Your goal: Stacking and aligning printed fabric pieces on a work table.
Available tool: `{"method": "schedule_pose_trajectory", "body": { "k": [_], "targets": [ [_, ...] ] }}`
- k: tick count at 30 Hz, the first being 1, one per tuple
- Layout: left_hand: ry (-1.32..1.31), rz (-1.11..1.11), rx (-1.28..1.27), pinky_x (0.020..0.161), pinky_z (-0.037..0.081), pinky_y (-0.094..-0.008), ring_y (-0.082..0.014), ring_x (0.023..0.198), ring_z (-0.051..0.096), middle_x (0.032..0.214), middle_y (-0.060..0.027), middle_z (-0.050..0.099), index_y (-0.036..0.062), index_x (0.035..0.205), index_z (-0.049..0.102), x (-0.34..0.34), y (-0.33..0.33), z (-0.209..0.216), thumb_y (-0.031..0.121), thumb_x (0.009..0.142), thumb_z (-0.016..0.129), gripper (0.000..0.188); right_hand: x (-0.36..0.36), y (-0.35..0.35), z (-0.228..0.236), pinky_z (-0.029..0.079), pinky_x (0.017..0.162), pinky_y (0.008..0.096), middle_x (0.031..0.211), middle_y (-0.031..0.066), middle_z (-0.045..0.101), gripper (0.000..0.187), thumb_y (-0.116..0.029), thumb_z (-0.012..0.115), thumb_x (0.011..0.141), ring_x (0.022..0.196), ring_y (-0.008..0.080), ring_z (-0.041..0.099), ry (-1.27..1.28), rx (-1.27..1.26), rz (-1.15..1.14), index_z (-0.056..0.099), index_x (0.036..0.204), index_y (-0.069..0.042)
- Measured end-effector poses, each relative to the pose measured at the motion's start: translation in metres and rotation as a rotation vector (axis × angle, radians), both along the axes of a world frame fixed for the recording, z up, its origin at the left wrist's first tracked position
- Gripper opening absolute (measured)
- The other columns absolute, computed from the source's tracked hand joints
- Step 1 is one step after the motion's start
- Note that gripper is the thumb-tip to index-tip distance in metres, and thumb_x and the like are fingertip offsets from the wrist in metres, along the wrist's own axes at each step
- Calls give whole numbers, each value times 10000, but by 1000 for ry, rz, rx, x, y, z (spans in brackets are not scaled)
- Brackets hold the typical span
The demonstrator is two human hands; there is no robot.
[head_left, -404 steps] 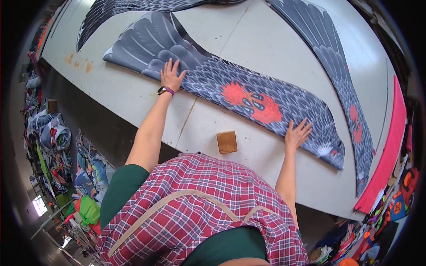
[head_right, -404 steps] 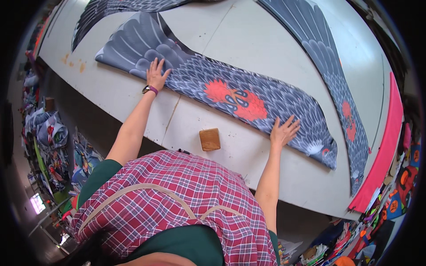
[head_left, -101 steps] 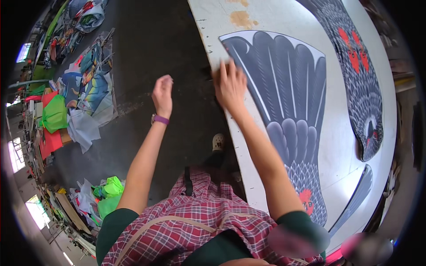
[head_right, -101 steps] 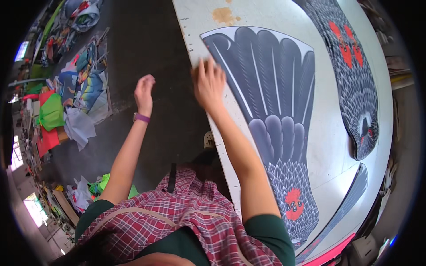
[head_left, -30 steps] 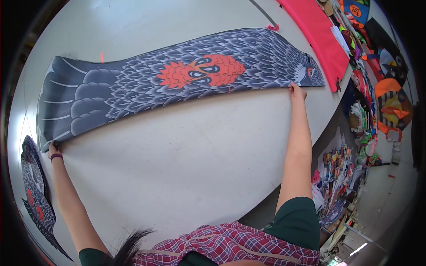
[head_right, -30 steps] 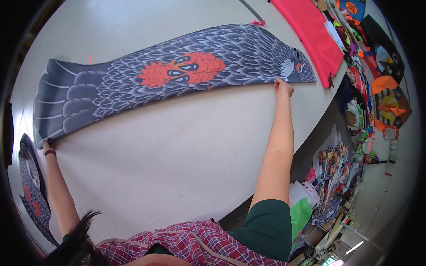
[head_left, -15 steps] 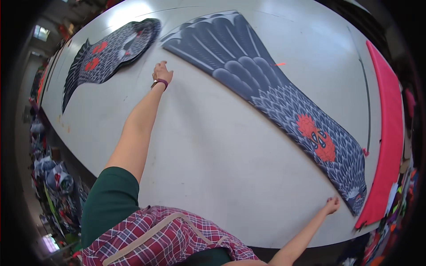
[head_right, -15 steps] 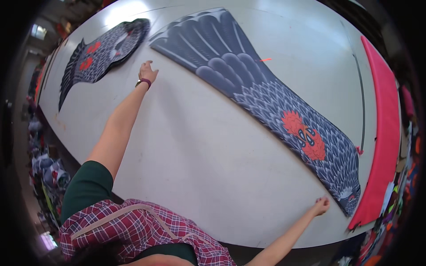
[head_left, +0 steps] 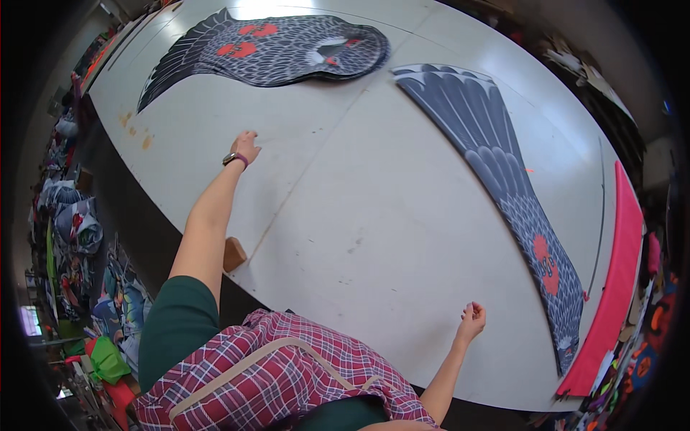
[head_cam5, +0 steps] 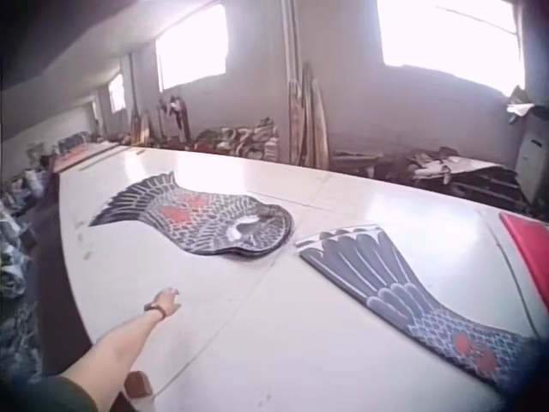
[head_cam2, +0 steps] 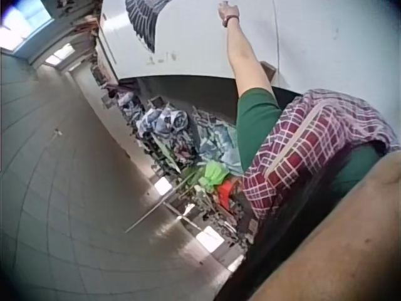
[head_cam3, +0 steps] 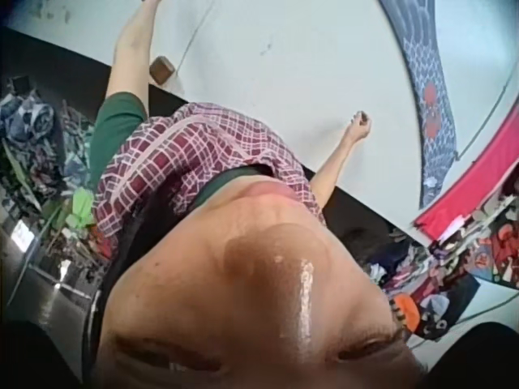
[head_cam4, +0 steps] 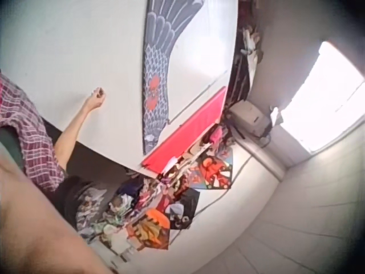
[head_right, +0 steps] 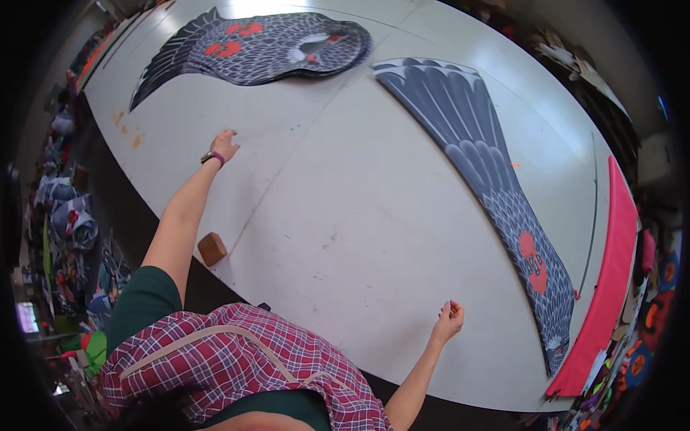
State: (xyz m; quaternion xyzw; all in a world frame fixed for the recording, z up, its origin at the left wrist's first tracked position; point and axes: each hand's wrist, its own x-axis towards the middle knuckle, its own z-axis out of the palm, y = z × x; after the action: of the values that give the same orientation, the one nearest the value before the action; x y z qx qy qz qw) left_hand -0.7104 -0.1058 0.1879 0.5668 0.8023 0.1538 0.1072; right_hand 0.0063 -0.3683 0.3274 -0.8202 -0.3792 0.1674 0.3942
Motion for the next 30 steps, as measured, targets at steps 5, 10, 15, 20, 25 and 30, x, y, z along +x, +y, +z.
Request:
{"method": "schedule_pose_trajectory", "body": {
  "k": [5, 10, 15, 20, 25, 30],
  "targets": [
    [119, -210, 169, 1006, 456, -417, -333, 1202, 526, 1286, -163, 554, 57, 1227, 562, -125, 189, -75, 168, 768, 736, 504, -205, 20, -224, 470, 585, 226, 854, 9, 630, 120, -133, 617, 923, 737, 95, 595, 249, 5, -82, 619, 1002, -43],
    [70, -435, 186, 1065, 403, -406, -326, 1256, 489, 1360, -174, 504, 1, 1257, 531, -47, 288, -119, 120, 854, 611, 428, -299, -38, -251, 482, 563, 220, 795, 27, 629, 112, -102, 636, 903, 693, 100, 605, 273, -90, -192, 624, 971, -14],
    [332, -395, 412, 1076, 381, -411, -313, 1249, 510, 1341, -172, 532, 1, 1270, 536, -42, 296, -161, 128, 925, 478, 372, -321, -63, -183, 501, 581, 234, 790, 43, 643, 123, -89, 641, 893, 695, 106, 619, 290, -177, -127, 632, 967, 9],
    [432, -594, 533, 1003, 432, -409, -299, 1047, 622, 1062, -145, 656, 39, 1048, 633, -18, 273, -154, 132, 885, 482, 241, -313, -36, -152, 491, 602, 227, 830, 35, 651, 123, -79, 651, 890, 724, 102, 619, 208, -175, -78, 635, 978, 5],
    [98, -883, 532, 753, 469, -410, -276, 700, 616, 664, -73, 602, 98, 680, 532, -8, 164, -138, 106, 766, 550, 88, -389, 95, -116, 522, 772, 357, 967, 160, 658, 227, -23, 686, 807, 907, 299, 638, -270, -109, 485, 646, 1030, -5],
    [-188, -908, 260, 687, 456, -406, -275, 704, 611, 719, -81, 612, 91, 701, 551, 72, 8, -117, 141, 771, 558, 86, -490, 202, -148, 332, 1074, 510, 1122, 164, 626, 383, -56, 629, 752, 1092, 336, 578, -731, 173, 920, 622, 1134, -31]
  ]
}}
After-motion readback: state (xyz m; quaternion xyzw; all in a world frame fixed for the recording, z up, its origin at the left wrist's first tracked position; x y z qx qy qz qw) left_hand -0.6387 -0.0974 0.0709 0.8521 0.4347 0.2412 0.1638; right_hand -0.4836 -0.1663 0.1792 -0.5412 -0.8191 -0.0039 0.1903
